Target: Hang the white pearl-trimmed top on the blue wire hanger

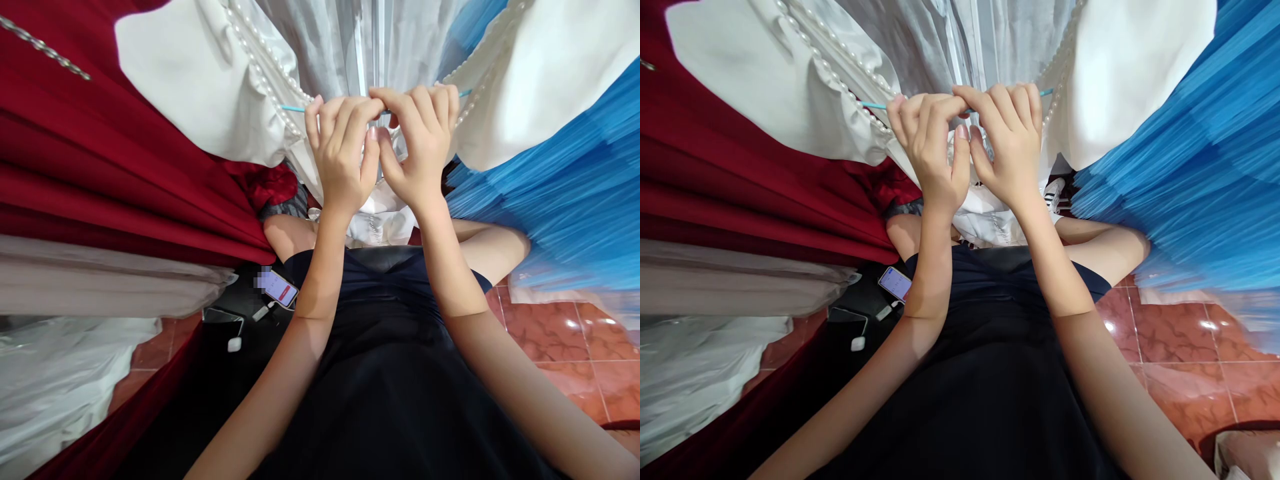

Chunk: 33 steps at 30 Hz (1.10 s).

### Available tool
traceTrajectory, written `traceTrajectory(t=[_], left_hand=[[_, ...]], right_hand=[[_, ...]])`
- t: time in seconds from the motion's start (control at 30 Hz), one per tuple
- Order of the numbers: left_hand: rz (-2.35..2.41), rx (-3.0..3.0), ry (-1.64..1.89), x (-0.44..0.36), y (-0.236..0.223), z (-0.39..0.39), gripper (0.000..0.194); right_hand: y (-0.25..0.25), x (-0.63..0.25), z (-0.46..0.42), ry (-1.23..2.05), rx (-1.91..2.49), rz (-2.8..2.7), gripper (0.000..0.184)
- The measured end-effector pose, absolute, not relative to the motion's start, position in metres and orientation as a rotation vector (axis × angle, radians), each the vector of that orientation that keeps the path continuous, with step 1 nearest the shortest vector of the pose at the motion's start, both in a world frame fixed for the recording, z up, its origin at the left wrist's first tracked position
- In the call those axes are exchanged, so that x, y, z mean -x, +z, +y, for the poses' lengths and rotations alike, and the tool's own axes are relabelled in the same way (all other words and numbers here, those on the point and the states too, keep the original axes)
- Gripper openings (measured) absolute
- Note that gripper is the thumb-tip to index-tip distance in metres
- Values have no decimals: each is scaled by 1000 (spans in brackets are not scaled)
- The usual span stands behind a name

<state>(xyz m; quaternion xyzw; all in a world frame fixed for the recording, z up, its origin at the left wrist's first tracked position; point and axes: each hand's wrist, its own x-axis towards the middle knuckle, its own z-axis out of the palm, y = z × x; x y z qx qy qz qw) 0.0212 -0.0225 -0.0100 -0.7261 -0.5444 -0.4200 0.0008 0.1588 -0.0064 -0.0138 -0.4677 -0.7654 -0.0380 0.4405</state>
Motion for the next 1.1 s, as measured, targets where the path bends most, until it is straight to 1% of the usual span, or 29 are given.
traceTrajectory(t=[0.17,0.37,0.53,0.67,0.9,1.1], left_hand=[[-1800,2368,-1282,-19,-9,-23,50],[-1614,2279,-1264,-17,-8,-24,43],[-1687,2326,-1264,-17,-12,-20,49],[-1740,2352,-1268,-17,-12,-21,48],[-1681,2264,-1215,-20,-9,-28,44],[-1537,2201,-1310,-20,-14,-25,39]], right_hand=[[-15,-158,-7,-116,1088,-1874,45],[-16,-159,-7,-116,1166,-1892,44],[-16,-159,-5,-112,1135,-1891,46],[-15,-159,-6,-128,1076,-1870,45],[-13,-160,-7,-108,1112,-1887,47],[-16,-159,-5,-115,1082,-1864,45]])
